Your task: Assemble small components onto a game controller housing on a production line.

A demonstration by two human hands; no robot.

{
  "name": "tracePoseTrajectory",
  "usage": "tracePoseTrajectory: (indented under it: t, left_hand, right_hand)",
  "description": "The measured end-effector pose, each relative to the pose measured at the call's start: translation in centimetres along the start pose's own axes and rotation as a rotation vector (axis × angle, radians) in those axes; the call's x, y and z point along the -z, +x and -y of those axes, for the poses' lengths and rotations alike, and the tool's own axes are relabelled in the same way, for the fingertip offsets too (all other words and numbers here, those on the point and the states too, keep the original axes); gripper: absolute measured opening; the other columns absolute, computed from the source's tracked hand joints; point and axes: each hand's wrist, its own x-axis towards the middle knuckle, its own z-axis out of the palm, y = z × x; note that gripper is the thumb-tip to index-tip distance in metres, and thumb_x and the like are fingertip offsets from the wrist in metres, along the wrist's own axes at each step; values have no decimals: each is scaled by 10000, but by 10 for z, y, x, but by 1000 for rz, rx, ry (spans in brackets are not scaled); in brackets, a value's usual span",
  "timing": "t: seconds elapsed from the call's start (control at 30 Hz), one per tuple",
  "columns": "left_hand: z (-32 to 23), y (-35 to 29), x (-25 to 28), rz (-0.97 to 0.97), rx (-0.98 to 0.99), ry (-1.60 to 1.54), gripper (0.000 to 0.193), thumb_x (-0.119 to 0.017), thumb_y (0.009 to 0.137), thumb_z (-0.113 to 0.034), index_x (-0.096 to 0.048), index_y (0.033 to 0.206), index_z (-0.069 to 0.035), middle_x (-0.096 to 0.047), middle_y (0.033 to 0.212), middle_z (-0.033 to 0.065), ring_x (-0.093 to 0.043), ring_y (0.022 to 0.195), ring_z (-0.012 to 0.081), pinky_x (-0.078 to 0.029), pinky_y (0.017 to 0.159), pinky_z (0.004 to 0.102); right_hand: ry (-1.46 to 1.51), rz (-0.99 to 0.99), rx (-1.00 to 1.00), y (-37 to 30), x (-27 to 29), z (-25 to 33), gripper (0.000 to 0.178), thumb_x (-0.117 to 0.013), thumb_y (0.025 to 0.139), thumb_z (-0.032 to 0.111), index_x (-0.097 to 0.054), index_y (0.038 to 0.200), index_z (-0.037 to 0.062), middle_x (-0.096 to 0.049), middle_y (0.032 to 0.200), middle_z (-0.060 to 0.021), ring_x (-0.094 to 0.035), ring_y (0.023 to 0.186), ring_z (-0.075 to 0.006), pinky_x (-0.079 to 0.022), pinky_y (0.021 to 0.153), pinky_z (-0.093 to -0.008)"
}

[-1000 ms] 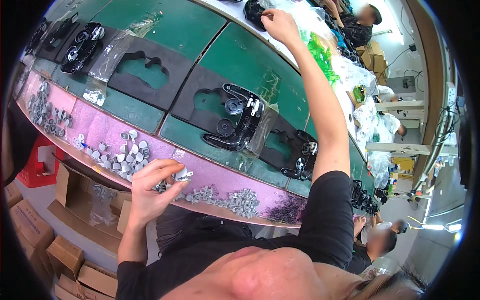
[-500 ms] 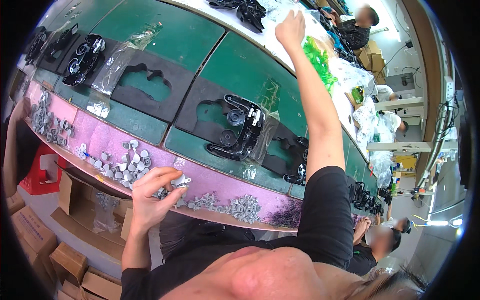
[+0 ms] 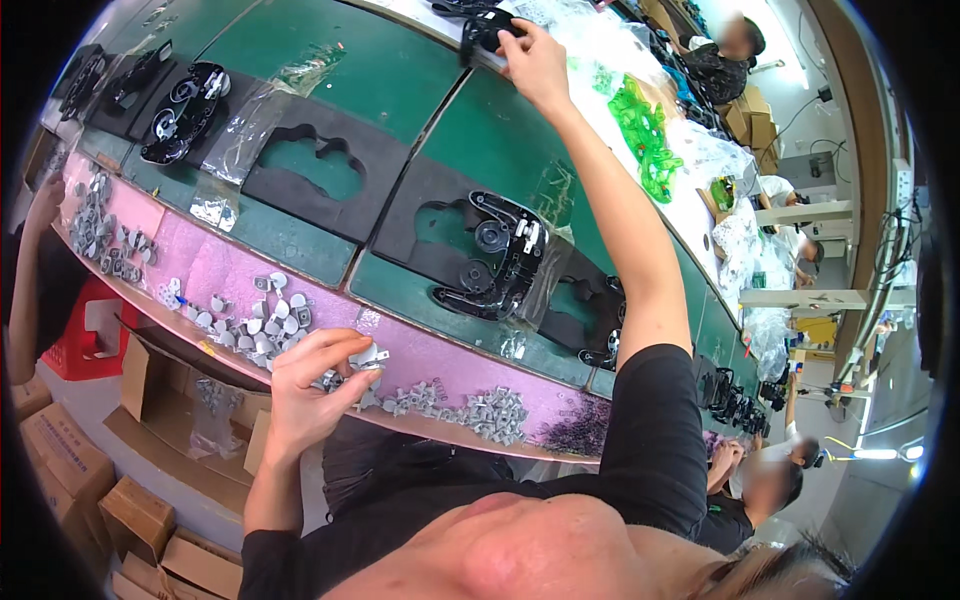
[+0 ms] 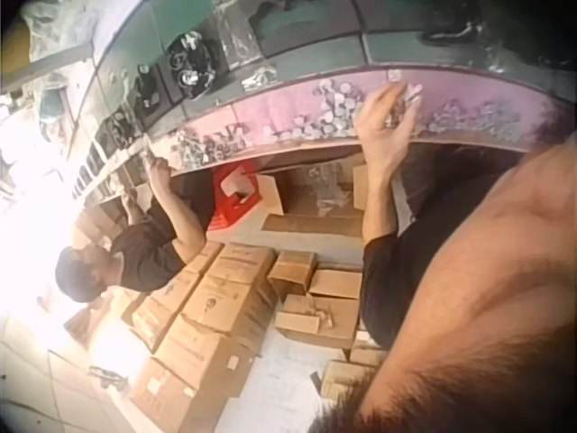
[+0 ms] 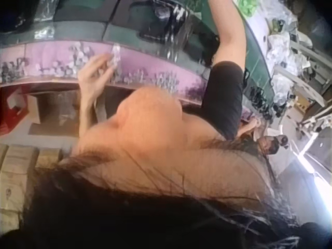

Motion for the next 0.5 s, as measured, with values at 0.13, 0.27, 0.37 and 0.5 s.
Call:
tracePoseTrajectory:
  t: [0.13,0.27,0.37,0.5]
  left_hand:
    - [-1,2,2,-7,-26,-4,362,-867,759,37,-773,1109,36,-747,1087,117,-655,769,126,-547,674,262]
    - [-2,5,3,-6,-30,8,363,-867,759,39,-773,1109,37,-746,1086,116,-654,759,126,-548,673,263]
    - [1,3,3,8,-36,8,361,-865,759,41,-772,1107,37,-746,1086,115,-650,747,124,-544,667,263]
    - [2,2,5,-12,-22,1,356,-863,762,42,-772,1107,37,-747,1089,117,-645,732,122,-541,660,261]
  right_hand:
    - [-316,-262,148,21,3,-14,351,-737,917,239,-735,1188,17,-748,986,-133,-725,899,-294,-566,819,-402]
    - [-511,-446,102,40,9,-36,341,-743,870,249,-748,1154,63,-674,1063,-121,-647,1059,-336,-521,933,-453]
    - [-519,-185,-36,65,16,-53,427,-663,946,369,-769,1148,8,-742,1125,-236,-685,1077,-457,-542,953,-519]
    - [-507,-20,-187,58,4,-38,515,-598,984,496,-808,1020,27,-759,1055,-271,-720,1017,-475,-556,923,-538]
